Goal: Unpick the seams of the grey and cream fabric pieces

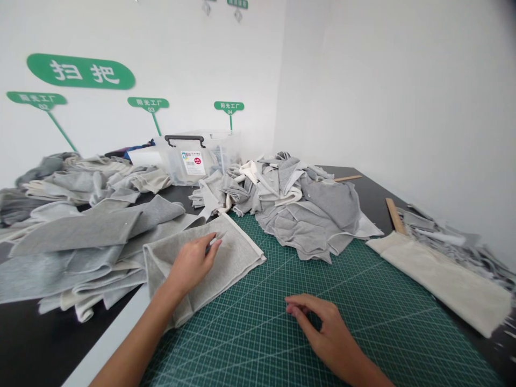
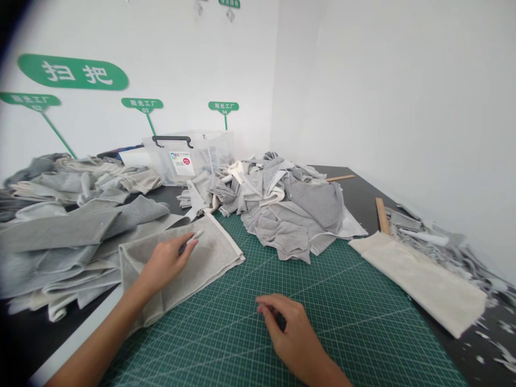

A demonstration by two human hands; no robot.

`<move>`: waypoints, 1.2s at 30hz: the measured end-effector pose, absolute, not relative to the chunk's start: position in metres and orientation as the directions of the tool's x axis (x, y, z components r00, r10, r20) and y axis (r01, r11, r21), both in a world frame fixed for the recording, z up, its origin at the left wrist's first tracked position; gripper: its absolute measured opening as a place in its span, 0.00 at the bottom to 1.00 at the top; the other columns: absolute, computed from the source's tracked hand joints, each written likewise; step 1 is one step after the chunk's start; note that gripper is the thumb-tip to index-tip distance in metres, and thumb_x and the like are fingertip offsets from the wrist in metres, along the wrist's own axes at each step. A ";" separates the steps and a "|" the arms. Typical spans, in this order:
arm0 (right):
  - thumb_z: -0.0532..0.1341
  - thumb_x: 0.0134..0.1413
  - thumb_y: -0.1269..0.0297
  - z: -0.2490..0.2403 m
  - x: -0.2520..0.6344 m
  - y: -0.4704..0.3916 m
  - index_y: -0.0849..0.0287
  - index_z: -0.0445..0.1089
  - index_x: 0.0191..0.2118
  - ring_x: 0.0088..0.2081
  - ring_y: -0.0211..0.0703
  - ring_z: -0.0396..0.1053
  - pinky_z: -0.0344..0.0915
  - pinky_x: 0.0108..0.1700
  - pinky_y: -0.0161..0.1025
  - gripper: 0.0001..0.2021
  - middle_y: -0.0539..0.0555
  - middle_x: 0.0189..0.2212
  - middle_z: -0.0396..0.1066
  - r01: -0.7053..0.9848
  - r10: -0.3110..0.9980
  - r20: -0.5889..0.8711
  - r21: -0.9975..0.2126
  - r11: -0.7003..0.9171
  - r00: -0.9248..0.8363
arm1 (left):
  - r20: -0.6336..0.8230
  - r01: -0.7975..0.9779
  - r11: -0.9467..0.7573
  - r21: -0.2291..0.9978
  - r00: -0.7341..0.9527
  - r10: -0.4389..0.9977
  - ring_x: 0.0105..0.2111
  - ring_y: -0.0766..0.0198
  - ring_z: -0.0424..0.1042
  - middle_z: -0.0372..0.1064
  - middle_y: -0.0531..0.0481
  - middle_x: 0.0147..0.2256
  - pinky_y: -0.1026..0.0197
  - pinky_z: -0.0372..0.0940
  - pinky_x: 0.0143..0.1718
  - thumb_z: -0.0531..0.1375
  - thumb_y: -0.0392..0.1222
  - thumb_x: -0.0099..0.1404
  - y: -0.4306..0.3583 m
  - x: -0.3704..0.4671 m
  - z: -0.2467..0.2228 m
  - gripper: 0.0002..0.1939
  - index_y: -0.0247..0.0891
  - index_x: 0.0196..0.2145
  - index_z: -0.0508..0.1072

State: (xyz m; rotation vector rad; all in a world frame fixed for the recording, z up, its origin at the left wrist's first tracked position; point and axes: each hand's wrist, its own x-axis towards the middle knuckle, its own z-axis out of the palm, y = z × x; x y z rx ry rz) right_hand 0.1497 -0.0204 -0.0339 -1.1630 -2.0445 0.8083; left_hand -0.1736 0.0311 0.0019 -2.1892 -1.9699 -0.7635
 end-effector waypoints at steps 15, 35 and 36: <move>0.56 0.61 0.60 -0.034 0.149 -0.019 0.54 0.73 0.45 0.38 0.41 0.74 0.69 0.44 0.38 0.12 0.52 0.38 0.76 0.493 0.901 0.189 -0.784 0.378 -0.390 | 0.383 0.956 -0.147 0.253 0.041 0.923 0.39 0.53 0.75 0.75 0.42 0.42 0.57 0.64 0.40 0.48 0.48 0.71 0.036 -0.181 -0.007 0.20 0.34 0.50 0.71; 0.56 0.60 0.58 -0.041 0.151 -0.018 0.56 0.74 0.45 0.37 0.43 0.74 0.70 0.43 0.38 0.13 0.55 0.35 0.77 0.446 0.910 0.201 -0.820 0.359 -0.362 | 0.407 0.943 -0.145 0.300 0.011 0.913 0.44 0.53 0.73 0.73 0.41 0.46 0.56 0.64 0.45 0.46 0.49 0.72 0.035 -0.179 -0.005 0.22 0.33 0.51 0.70; 0.56 0.60 0.57 -0.041 0.151 -0.017 0.56 0.74 0.45 0.36 0.42 0.75 0.70 0.43 0.37 0.13 0.55 0.35 0.77 0.437 0.911 0.202 -0.826 0.355 -0.358 | 0.404 0.943 -0.142 0.301 0.009 0.915 0.43 0.54 0.73 0.73 0.41 0.46 0.56 0.64 0.45 0.46 0.50 0.71 0.035 -0.179 -0.006 0.22 0.34 0.52 0.70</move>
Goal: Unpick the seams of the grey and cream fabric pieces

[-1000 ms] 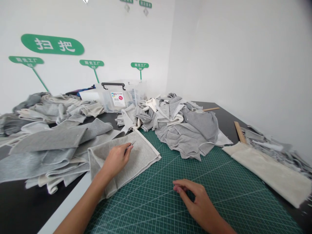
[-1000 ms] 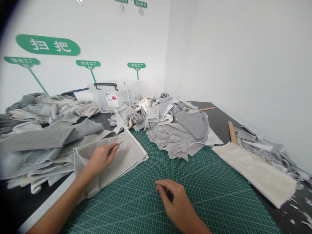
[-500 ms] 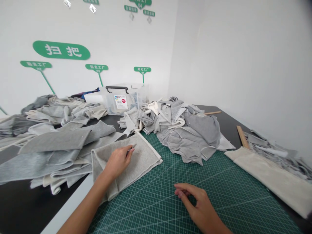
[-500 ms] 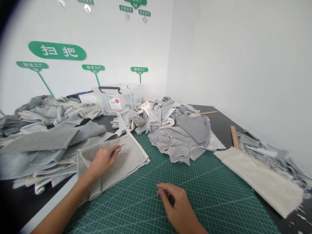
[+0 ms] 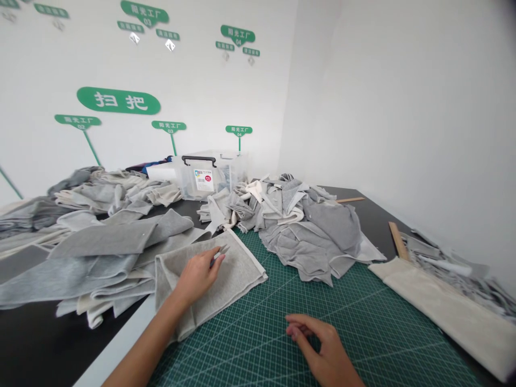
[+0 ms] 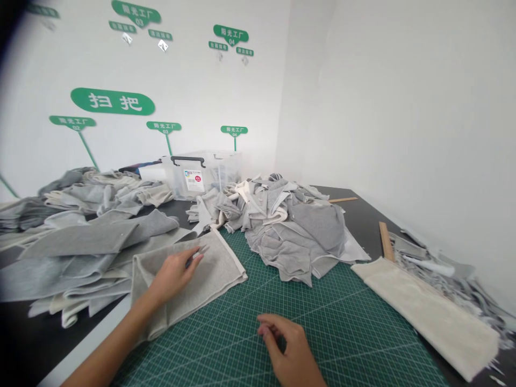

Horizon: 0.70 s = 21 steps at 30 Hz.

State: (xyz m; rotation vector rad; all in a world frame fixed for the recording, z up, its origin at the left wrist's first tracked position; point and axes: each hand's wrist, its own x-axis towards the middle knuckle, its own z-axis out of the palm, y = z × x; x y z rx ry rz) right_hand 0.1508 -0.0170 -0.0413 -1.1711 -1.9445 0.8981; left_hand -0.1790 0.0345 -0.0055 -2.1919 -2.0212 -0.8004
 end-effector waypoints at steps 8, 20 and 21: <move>0.56 0.60 0.52 -0.042 0.149 -0.016 0.57 0.75 0.44 0.36 0.44 0.75 0.72 0.41 0.38 0.17 0.57 0.34 0.77 0.411 0.914 0.223 -0.839 0.356 -0.338 | 0.351 0.944 -0.136 0.300 0.024 0.936 0.42 0.52 0.74 0.75 0.40 0.42 0.54 0.65 0.44 0.45 0.47 0.72 0.032 -0.180 -0.002 0.21 0.34 0.47 0.73; 0.55 0.59 0.50 -0.021 0.140 0.006 0.56 0.74 0.45 0.37 0.44 0.75 0.70 0.44 0.39 0.18 0.57 0.35 0.77 0.374 0.899 0.226 -0.850 0.370 -0.375 | 0.322 0.933 -0.130 0.334 0.017 0.947 0.44 0.53 0.74 0.74 0.40 0.45 0.55 0.64 0.47 0.45 0.48 0.72 0.031 -0.178 -0.003 0.22 0.34 0.49 0.72; 0.56 0.59 0.50 -0.022 0.139 0.008 0.57 0.74 0.45 0.37 0.44 0.75 0.70 0.43 0.38 0.18 0.57 0.35 0.77 0.368 0.898 0.212 -0.857 0.361 -0.386 | 0.319 0.933 -0.131 0.335 0.019 0.948 0.44 0.53 0.73 0.74 0.39 0.45 0.54 0.64 0.47 0.44 0.48 0.72 0.031 -0.178 -0.002 0.22 0.34 0.48 0.72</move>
